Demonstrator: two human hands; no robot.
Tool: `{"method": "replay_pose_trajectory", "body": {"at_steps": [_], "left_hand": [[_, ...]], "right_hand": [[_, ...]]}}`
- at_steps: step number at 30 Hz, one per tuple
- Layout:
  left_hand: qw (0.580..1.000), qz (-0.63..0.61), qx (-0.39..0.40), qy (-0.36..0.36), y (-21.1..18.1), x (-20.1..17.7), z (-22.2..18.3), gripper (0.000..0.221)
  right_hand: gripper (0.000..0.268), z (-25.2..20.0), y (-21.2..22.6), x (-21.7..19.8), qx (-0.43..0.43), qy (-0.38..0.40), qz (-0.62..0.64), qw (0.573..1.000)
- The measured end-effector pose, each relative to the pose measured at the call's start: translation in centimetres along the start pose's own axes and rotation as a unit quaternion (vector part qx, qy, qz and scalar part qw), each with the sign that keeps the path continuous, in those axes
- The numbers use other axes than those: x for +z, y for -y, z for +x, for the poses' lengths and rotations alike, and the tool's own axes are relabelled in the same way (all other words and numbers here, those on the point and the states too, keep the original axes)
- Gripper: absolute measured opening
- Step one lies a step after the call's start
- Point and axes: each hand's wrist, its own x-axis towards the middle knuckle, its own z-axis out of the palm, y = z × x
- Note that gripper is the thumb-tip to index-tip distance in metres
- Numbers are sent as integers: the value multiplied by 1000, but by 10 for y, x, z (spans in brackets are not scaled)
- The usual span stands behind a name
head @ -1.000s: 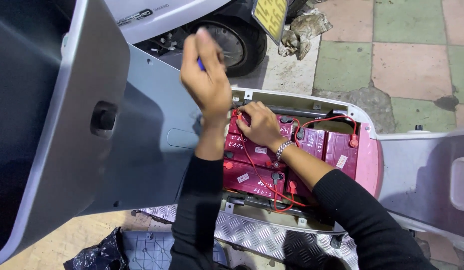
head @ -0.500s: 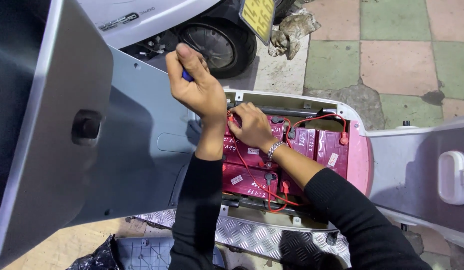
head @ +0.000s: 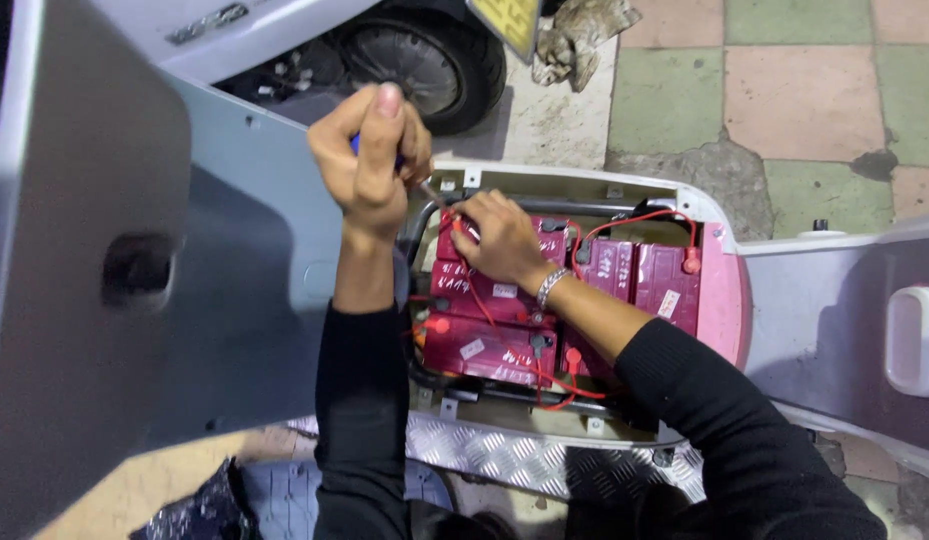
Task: Connecting electrical wires to battery terminals on an electric scooter using a screwdriver
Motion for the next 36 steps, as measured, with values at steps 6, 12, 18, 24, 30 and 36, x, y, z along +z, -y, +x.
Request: {"method": "replay_pose_trajectory", "body": {"at_steps": [6,12,18,24,30,36], "left_hand": [[997,-61,-44,-22,-20,-6,10,48],[982,75,117,-129,-82,-12,-16,51],[975,-10,-66,-213,-82,-26,-16,41],[972,12,-116,-205,-61,-33,-16,40],[978,-11,-144,-150,-43,-39,-12,40],[891,-141,-400,-161,-5,-51,-32,30]], "right_hand": [[36,-2,7,-1,-55,-20,-53,997],[36,-8,5,-3,-48,3,-6,999],[37,-5,10,-16,-152,0,-173,973],[39,0,9,-18,-215,20,-331,919],[31,2,9,7,-211,1,-465,860],[63,-11,5,34,-149,88,-496,851]]}}
